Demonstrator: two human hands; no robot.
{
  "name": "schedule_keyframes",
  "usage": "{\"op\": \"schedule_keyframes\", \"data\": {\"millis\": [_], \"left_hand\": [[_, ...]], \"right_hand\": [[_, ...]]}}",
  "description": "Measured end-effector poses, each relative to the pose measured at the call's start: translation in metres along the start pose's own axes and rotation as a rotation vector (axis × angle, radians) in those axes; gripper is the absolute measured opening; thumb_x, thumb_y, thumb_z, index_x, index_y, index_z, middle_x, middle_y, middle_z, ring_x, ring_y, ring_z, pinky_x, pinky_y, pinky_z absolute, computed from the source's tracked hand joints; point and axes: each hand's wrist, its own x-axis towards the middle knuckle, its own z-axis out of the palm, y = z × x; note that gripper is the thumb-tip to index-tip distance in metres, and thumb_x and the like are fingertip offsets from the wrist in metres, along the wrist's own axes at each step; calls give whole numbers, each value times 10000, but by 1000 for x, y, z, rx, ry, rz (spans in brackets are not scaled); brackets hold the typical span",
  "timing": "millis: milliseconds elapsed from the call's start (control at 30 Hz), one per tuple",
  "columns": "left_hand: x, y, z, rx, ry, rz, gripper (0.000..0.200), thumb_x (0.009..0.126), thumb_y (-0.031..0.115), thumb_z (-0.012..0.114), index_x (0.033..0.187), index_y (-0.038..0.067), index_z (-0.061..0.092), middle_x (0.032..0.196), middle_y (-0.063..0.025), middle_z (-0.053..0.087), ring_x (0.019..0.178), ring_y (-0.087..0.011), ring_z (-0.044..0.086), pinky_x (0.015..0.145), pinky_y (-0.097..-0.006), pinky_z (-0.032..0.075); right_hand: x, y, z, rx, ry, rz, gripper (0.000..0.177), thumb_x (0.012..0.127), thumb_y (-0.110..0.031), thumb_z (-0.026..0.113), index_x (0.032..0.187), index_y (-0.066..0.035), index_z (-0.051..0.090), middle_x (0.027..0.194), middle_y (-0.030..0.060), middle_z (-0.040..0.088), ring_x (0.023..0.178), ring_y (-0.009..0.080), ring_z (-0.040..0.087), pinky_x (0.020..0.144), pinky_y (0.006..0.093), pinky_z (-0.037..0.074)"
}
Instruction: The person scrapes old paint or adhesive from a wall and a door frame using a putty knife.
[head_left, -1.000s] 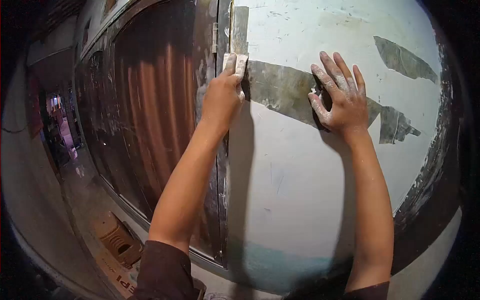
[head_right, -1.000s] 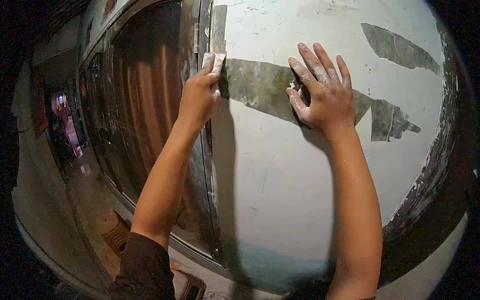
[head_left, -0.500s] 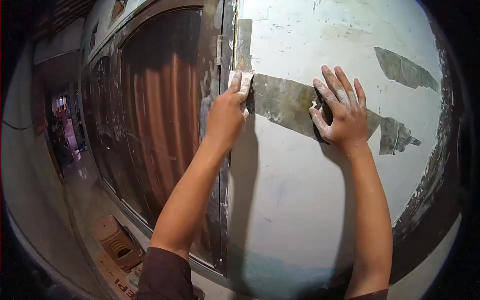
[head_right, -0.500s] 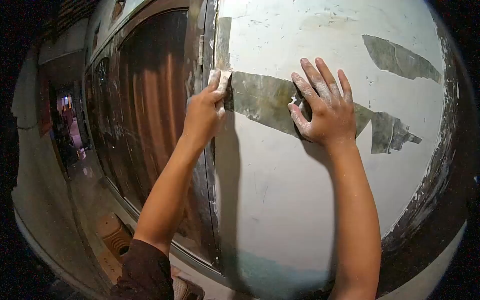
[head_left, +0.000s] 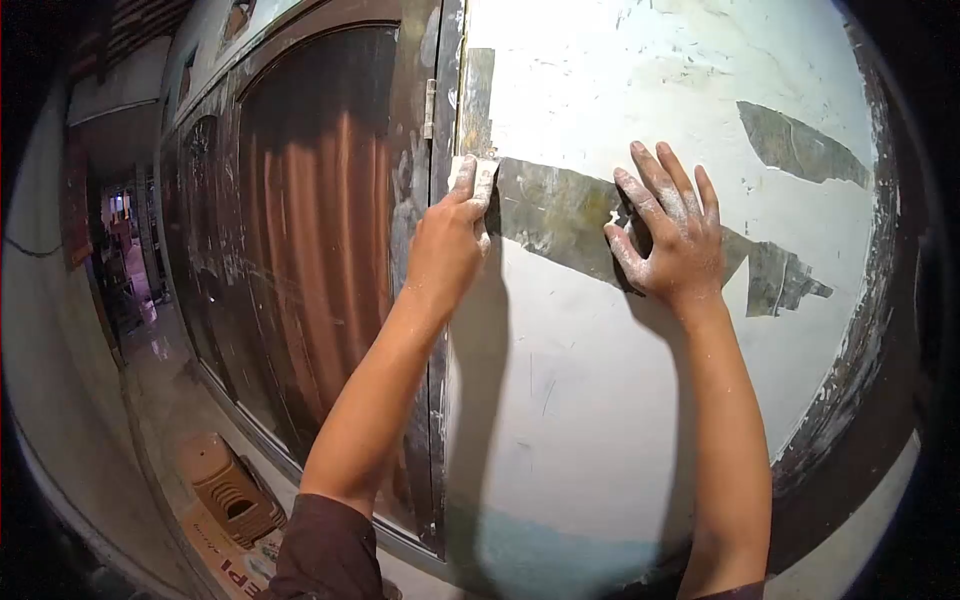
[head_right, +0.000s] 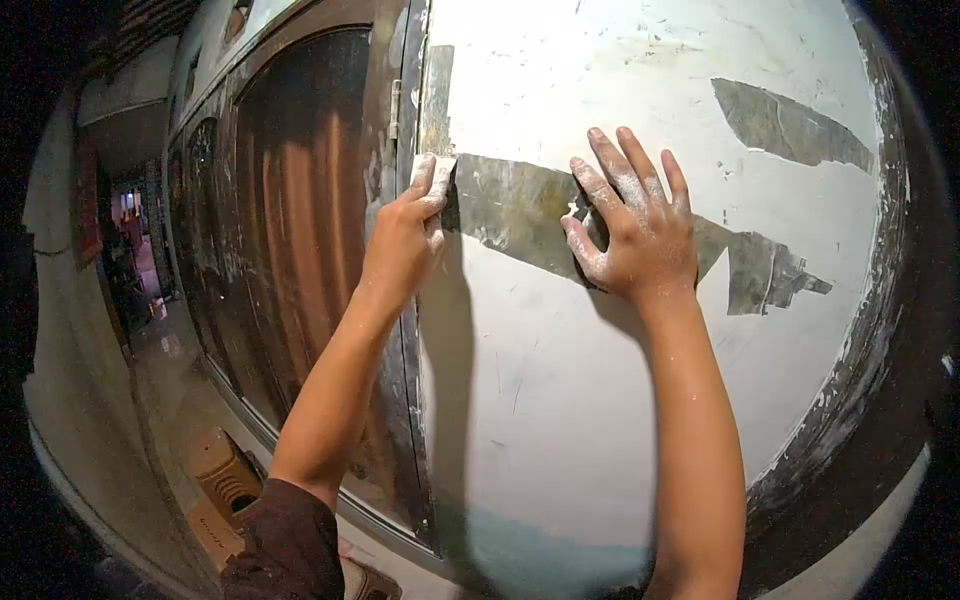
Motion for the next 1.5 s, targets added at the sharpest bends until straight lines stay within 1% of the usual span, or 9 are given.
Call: {"op": "schedule_keyframes", "data": {"millis": [100,400,500,567,700,733,1233,1300,1500], "left_hand": [[19,8,-12,14,-99,-41,294,817,-59,635,1100,-58,717,1540,-189,505,1123,-438,668,971,-438,540],[5,16,-15,21,-151,-57,353,780,-80,655,1128,-65,716,1535,-185,521,1150,-425,669,960,-422,552],[13,15,-12,31,-133,-78,377,778,-78,662,1151,-64,718,1523,-188,532,1144,-426,671,963,-424,548],[9,13,-10,21,-64,-3,241,853,14,660,1074,-8,754,1198,-218,699,1059,-436,670,947,-512,536],[7,18,-11,-11,-56,-35,228,828,28,687,1041,-16,756,1228,-218,696,1049,-443,668,927,-519,538],[10,22,-16,-5,-126,-60,332,804,-69,666,1130,-60,728,1502,-193,546,1126,-457,661,973,-438,535],[21,22,-17,7,-188,-94,336,774,-50,681,1102,-31,753,1392,-254,608,1108,-440,674,979,-433,537],[18,20,-18,-2,-103,-7,246,834,14,674,1058,-7,774,1052,-274,709,975,-463,684,885,-510,550],[17,21,-12,4,-72,31,242,829,19,684,1053,-3,772,1060,-254,711,994,-441,686,894,-498,548]], "right_hand": [[1,0,0,8,9,-4,565,837,-335,765,1384,-243,658,1598,-7,509,1532,244,389,1258,535,252],[0,1,2,-15,41,-11,503,870,-402,737,1346,-257,669,1583,-33,511,1520,198,388,1263,519,270],[0,0,2,-19,27,0,507,875,-416,733,1354,-264,663,1594,-41,497,1524,194,380,1265,520,269],[0,1,2,-18,24,4,510,875,-415,732,1357,-268,659,1596,-48,494,1525,191,379,1269,517,265],[0,1,3,-20,28,2,509,877,-410,729,1361,-271,656,1594,-51,496,1522,190,383,1271,515,266],[0,1,3,-24,32,0,507,877,-408,729,1360,-272,656,1593,-51,497,1521,189,385,1270,515,268],[-1,0,4,-37,41,0,500,869,-392,733,1350,-275,660,1590,-66,501,1516,181,391,1265,507,282],[-2,0,5,-36,44,-5,496,871,-396,731,1347,-275,662,1588,-65,504,1515,182,393,1264,507,283],[0,0,4,-32,47,1,497,873,-411,727,1348,-278,667,1589,-72,503,1512,174,397,1271,503,270]]}}
